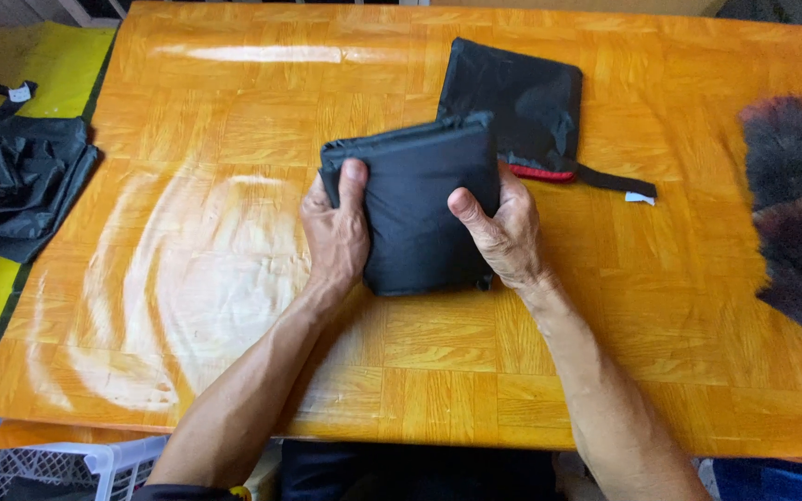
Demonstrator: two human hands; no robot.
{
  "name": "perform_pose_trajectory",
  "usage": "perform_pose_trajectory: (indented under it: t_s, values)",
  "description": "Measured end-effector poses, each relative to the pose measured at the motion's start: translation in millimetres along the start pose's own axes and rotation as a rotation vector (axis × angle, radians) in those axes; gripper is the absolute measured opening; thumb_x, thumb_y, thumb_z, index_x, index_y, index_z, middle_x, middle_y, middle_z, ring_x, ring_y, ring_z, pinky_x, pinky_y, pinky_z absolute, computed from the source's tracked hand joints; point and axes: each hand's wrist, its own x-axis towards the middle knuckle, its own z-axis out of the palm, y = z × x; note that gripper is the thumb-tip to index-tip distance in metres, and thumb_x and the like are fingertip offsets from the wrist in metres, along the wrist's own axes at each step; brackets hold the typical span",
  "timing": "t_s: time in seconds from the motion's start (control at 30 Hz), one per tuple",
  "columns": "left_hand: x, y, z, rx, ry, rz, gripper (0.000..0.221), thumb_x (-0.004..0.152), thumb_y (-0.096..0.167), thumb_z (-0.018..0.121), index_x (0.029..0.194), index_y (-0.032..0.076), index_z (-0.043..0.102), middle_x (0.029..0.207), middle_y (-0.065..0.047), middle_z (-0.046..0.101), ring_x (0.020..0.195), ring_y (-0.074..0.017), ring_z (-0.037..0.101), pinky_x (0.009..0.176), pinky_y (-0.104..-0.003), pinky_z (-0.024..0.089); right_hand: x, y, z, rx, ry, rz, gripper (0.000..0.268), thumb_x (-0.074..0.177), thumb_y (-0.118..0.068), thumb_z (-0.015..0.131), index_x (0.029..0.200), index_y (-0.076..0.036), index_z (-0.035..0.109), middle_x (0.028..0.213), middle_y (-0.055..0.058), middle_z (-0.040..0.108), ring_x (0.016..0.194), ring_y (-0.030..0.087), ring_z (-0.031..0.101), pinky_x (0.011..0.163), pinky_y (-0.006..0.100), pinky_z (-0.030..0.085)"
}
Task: Packing a folded raincoat into a small storage pouch
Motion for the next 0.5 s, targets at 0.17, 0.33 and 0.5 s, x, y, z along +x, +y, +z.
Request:
perform_pose_trajectory:
  t_s: [0.17,0.33,0.5]
  values:
    - [3.5,21.5,-0.8,-0.118,0.120,-0.324,0.043,0.095,0.052,0.066,0.078,0.014,0.058,0.055,-0.003,0.056,0.043,-0.0131,0.059,0.037,-0.025,0.050,-7.4,26.3,6.3,0.020,-0.162,0.197,0.035,0.084,-0.033,0.088,0.109,-0.014,0.075,0.087,0.003,0.072,0.084,0.014,0.065,0.079,0.032,0.055]
    - [10.0,19.4,-4.0,-0.220,0.144,-0.413,0.044,0.092,0.053,0.067,0.089,0.010,0.058,0.061,-0.005,0.058,0.049,-0.0135,0.063,0.039,-0.028,0.055,-4.0,13.6,5.3,0.218,-0.201,0.248,0.056,0.087,-0.033,0.083,0.136,-0.014,0.065,0.119,0.008,0.071,0.113,0.015,0.061,0.098,0.030,0.051]
    - [6.2,29.4,-14.5,-0.275,0.168,-0.490,0.052,0.090,0.057,0.066,0.101,0.006,0.063,0.072,-0.009,0.063,0.060,-0.0198,0.070,0.048,-0.036,0.061,-9.0,1.9,-3.7,0.373,-0.413,0.051,0.102,0.085,-0.045,0.077,0.164,-0.009,0.024,0.170,0.020,0.021,0.156,0.028,0.017,0.130,0.043,0.014]
